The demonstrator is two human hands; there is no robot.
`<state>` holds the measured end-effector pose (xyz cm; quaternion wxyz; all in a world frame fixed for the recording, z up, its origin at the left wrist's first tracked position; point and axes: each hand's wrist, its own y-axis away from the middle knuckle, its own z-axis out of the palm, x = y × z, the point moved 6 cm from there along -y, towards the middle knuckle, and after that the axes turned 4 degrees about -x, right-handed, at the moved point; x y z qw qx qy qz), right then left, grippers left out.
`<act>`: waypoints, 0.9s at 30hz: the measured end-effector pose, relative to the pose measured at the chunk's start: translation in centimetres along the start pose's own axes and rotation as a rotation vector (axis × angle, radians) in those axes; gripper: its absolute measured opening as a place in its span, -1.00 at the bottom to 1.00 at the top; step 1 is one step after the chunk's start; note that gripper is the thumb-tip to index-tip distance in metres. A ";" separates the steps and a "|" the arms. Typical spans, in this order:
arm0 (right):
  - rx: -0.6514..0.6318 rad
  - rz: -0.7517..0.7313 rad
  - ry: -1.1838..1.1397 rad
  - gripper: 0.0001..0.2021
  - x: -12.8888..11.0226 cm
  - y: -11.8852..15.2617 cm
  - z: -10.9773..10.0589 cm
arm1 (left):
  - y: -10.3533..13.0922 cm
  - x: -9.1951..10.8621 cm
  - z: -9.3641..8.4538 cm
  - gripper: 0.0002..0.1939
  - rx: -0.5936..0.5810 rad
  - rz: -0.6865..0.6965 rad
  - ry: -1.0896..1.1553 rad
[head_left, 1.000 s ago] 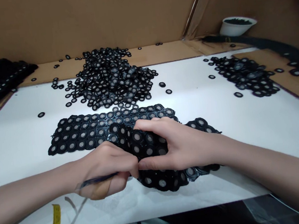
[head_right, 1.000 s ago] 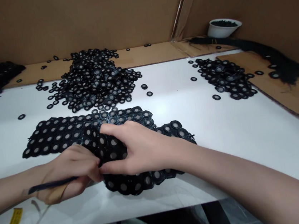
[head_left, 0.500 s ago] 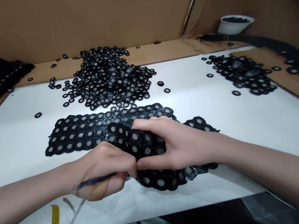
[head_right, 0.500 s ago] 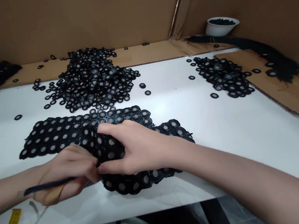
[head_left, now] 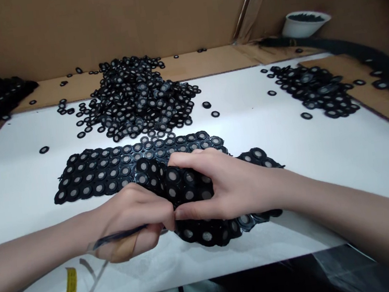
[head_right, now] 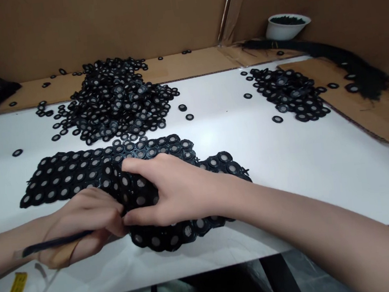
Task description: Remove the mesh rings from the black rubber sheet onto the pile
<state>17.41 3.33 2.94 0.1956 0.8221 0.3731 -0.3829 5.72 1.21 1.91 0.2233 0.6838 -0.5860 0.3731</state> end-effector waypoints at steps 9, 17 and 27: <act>0.028 -0.015 0.032 -0.72 -0.1 0.2 -0.1 | 0.2 0.0 0.0 -0.87 -0.011 -0.005 -0.008; 0.004 0.013 0.002 -0.72 0.1 0.0 -0.1 | -0.1 0.2 -0.1 -0.84 -0.008 -0.008 -0.016; 0.023 -0.025 0.015 -0.72 -0.1 0.1 -0.2 | 0.0 0.3 -0.2 -0.81 -0.024 0.001 -0.057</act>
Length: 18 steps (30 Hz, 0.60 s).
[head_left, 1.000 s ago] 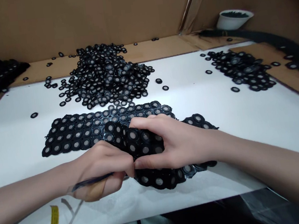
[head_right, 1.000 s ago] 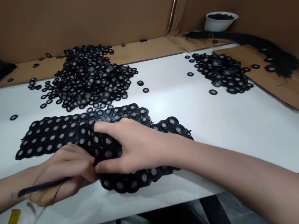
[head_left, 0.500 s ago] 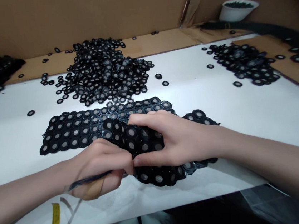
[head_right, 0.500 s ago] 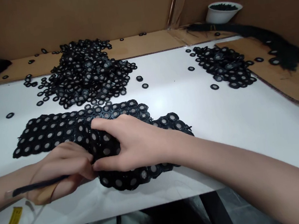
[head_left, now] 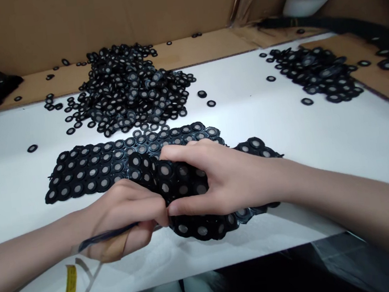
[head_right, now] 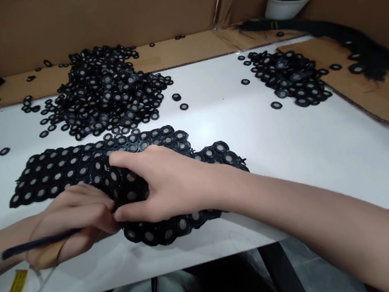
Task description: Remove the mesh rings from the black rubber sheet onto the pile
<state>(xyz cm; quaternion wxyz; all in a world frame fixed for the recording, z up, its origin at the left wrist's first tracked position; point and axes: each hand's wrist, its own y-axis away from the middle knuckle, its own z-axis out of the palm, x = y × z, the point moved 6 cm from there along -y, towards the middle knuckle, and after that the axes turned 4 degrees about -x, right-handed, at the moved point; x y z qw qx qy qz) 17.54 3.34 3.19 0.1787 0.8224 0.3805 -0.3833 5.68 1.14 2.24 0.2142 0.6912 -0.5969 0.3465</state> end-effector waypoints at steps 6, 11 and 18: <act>-0.012 0.018 0.024 -0.71 0.0 0.0 0.1 | -0.1 0.1 -0.2 -0.75 0.015 0.013 -0.017; 0.003 0.009 0.023 -0.71 0.0 -0.1 0.0 | 0.0 0.0 0.0 -0.77 0.005 0.001 -0.009; -0.021 0.030 -0.013 -0.73 0.1 0.0 0.2 | 0.0 -0.1 0.1 -0.82 0.001 -0.009 0.023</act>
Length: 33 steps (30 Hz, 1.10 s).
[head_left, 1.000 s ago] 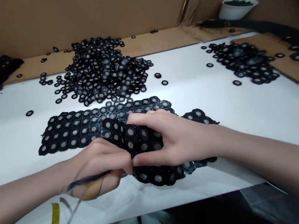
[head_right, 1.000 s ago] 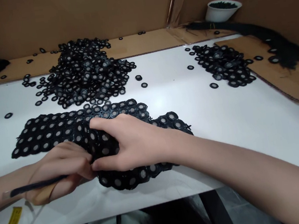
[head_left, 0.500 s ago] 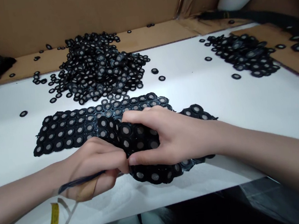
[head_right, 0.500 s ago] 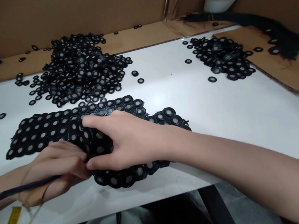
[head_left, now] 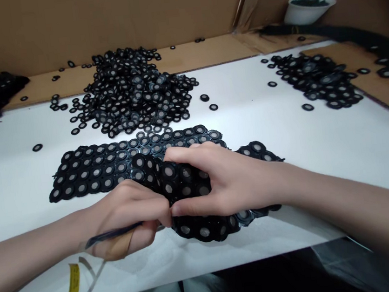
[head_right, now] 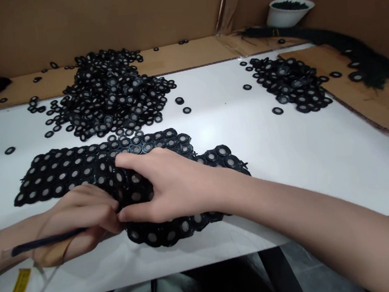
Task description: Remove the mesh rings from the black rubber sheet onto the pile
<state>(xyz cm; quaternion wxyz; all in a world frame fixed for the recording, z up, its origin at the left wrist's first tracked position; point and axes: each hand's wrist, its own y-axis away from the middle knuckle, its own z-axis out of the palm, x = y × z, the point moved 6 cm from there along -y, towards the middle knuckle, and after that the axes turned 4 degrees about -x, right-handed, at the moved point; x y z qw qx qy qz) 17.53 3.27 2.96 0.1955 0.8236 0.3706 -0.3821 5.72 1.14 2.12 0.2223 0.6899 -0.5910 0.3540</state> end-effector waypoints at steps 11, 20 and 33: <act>0.018 0.001 0.033 -0.72 -0.1 0.0 0.0 | 0.1 -0.2 0.1 -0.81 0.033 0.019 0.035; 0.024 -0.007 0.044 -0.71 -0.1 0.0 -0.1 | 0.2 -0.3 0.2 -0.77 0.043 0.037 0.026; 0.028 0.005 0.069 -0.72 0.0 0.0 -0.1 | 0.2 -0.3 0.2 -0.75 0.035 0.026 0.015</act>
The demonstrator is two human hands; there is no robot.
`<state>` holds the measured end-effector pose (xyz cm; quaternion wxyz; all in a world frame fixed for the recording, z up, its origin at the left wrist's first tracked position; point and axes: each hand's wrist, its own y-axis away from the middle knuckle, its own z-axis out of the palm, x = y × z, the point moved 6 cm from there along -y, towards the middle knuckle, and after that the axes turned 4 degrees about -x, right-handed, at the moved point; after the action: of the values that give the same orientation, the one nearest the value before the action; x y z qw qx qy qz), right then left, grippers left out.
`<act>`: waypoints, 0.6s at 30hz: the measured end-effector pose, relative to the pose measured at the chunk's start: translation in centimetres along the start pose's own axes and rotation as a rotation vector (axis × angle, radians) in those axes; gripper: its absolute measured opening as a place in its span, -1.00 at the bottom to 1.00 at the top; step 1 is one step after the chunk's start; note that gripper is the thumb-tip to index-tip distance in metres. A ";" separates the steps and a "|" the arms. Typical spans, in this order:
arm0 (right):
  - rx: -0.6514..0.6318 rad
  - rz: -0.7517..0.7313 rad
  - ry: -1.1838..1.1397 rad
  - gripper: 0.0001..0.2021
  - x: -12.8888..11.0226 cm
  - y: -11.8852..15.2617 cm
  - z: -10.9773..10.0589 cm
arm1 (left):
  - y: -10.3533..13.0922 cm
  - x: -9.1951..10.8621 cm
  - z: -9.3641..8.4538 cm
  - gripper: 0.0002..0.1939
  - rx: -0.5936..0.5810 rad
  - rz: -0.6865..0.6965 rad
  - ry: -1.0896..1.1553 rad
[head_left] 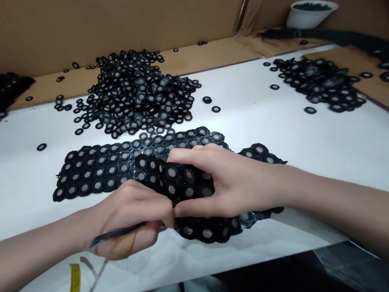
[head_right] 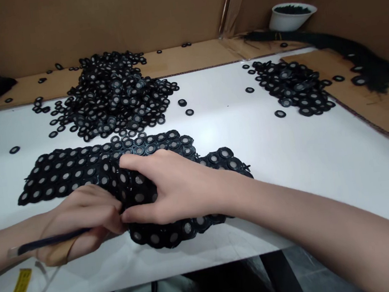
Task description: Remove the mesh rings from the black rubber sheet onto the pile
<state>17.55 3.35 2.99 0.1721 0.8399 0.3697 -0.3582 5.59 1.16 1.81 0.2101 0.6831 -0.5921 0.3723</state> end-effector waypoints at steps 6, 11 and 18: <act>-0.001 0.003 0.003 -0.71 0.0 0.0 0.0 | 0.0 0.0 0.0 -0.71 0.009 0.004 0.010; -0.012 0.007 -0.019 -0.71 0.1 -0.1 0.1 | -0.1 0.1 0.0 -0.75 -0.001 -0.003 -0.004; 0.009 -0.005 0.002 -0.72 0.0 0.0 0.0 | 0.0 0.0 0.0 -0.74 0.020 0.014 0.014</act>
<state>17.56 3.31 3.03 0.1672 0.8400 0.3704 -0.3596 5.59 1.16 1.80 0.2048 0.6782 -0.5919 0.3845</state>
